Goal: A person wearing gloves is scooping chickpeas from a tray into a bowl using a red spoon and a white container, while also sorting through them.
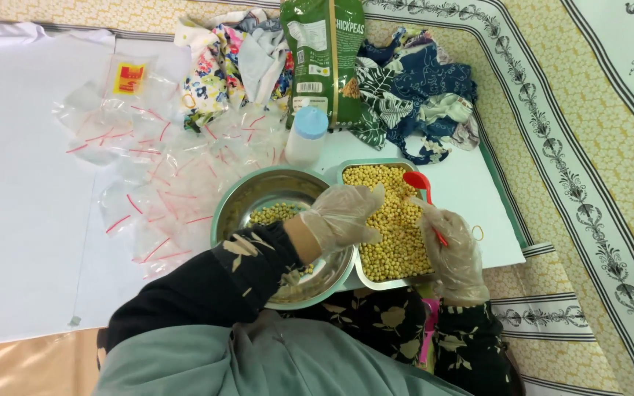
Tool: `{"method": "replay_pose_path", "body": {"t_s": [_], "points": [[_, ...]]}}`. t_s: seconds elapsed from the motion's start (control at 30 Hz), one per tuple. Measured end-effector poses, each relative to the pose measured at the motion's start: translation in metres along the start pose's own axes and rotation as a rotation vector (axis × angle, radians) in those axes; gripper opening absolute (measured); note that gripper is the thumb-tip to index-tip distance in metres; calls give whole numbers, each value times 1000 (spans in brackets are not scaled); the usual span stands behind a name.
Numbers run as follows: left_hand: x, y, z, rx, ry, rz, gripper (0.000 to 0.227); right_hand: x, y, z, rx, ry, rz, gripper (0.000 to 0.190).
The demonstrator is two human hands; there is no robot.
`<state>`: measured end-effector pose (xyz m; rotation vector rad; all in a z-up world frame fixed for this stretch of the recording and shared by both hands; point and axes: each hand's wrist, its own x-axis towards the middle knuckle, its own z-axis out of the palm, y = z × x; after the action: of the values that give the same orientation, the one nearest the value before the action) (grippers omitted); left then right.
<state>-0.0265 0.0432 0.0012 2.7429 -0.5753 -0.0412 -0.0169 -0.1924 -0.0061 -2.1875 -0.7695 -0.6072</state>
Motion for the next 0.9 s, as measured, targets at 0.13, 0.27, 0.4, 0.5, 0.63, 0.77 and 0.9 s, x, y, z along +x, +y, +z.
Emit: {"method": "replay_pose_path", "body": {"t_s": [0.13, 0.27, 0.4, 0.5, 0.63, 0.77, 0.9], "points": [[17, 14, -1, 69, -76, 4, 78, -2, 36, 13, 41, -4, -72, 22], [46, 11, 19, 253, -158, 0, 73, -6, 41, 15, 9, -47, -97, 26], [77, -8, 63, 267, -161, -10, 78, -6, 18, 8, 90, -58, 89, 18], [99, -20, 92, 124, -178, -108, 89, 2, -20, 1, 218, -50, 241, 18], [59, 9, 16, -57, -233, -129, 96, -6, -12, 5, 296, -24, 341, 19], [73, 0, 50, -46, -169, -93, 73, -20, 10, 14, 488, 36, 496, 23], [80, -6, 58, -118, -141, -87, 69, -31, 36, 29, 762, 190, 578, 22]]}}
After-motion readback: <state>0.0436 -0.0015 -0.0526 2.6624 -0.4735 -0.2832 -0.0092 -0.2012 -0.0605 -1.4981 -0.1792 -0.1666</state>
